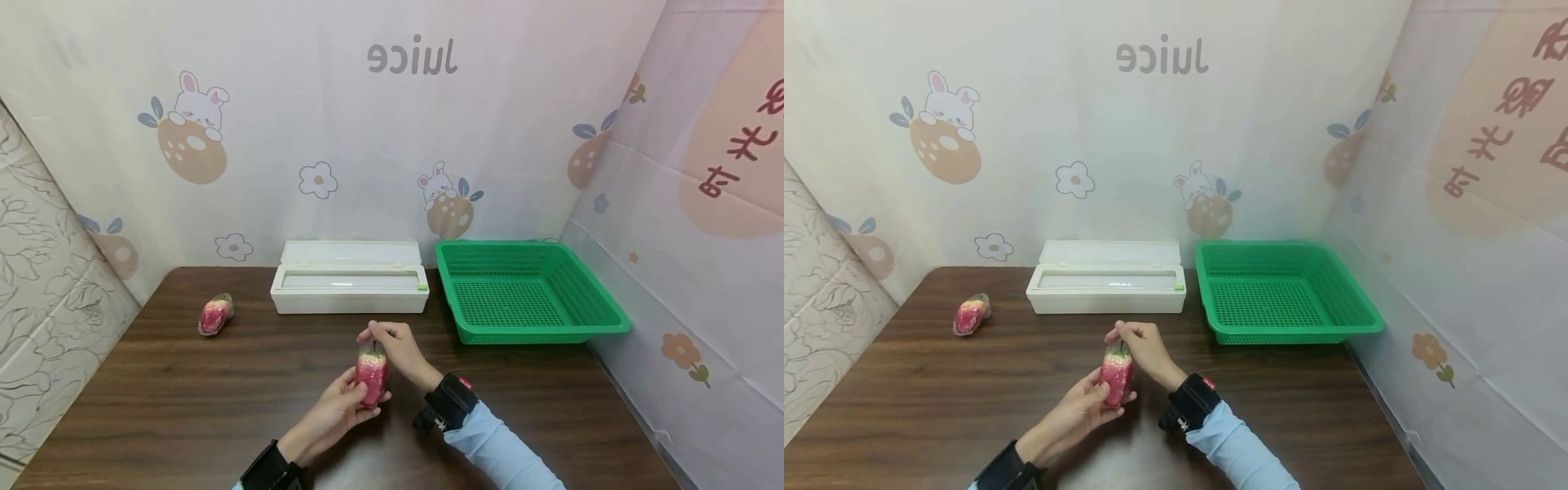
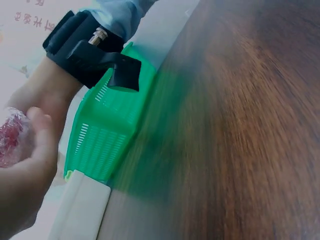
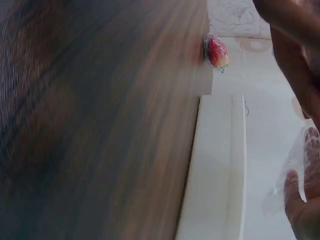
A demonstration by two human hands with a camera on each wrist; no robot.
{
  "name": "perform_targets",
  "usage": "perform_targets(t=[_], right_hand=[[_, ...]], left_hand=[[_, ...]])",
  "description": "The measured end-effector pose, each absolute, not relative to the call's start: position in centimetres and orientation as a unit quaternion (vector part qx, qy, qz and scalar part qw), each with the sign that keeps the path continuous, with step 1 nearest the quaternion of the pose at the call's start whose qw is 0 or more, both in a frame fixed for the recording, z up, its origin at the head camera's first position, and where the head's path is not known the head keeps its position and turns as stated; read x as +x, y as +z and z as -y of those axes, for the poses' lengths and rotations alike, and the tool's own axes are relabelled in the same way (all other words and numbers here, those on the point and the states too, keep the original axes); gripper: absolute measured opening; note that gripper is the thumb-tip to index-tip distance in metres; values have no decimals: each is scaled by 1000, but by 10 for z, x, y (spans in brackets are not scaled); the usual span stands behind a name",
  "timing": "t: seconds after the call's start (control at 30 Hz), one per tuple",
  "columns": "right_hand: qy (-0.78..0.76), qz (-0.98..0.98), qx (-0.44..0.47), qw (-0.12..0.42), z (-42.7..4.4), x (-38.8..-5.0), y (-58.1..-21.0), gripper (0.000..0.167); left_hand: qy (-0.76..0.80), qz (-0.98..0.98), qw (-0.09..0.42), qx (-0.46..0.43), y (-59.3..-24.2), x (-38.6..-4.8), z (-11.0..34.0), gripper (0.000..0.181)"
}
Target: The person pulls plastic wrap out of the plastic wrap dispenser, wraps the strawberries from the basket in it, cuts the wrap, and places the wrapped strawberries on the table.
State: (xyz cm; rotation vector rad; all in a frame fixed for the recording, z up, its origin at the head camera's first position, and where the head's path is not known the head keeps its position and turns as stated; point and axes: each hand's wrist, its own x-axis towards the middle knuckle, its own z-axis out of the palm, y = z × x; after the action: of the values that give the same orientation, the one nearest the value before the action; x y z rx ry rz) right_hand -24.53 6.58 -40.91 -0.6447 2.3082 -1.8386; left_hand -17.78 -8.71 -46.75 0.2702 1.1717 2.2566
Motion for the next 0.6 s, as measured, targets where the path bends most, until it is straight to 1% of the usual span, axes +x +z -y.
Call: perform_targets(t=[0.17, 0.33, 0.5, 0.6], right_hand=[[-636, -749, -160, 99, -68, -251, -416, 46], [-629, -753, -134, 137, -71, -253, -415, 54], [-665, -711, -112, 200, -72, -262, -439, 65], [-706, -664, -79, 232, -69, -264, -449, 63]], left_hand=[[840, -454, 281, 97, -467, -178, 85, 65], [840, -454, 280, 99, -466, -178, 85, 66], [842, -463, 262, 90, -466, -178, 82, 64], [845, -471, 242, 75, -469, -177, 80, 65]])
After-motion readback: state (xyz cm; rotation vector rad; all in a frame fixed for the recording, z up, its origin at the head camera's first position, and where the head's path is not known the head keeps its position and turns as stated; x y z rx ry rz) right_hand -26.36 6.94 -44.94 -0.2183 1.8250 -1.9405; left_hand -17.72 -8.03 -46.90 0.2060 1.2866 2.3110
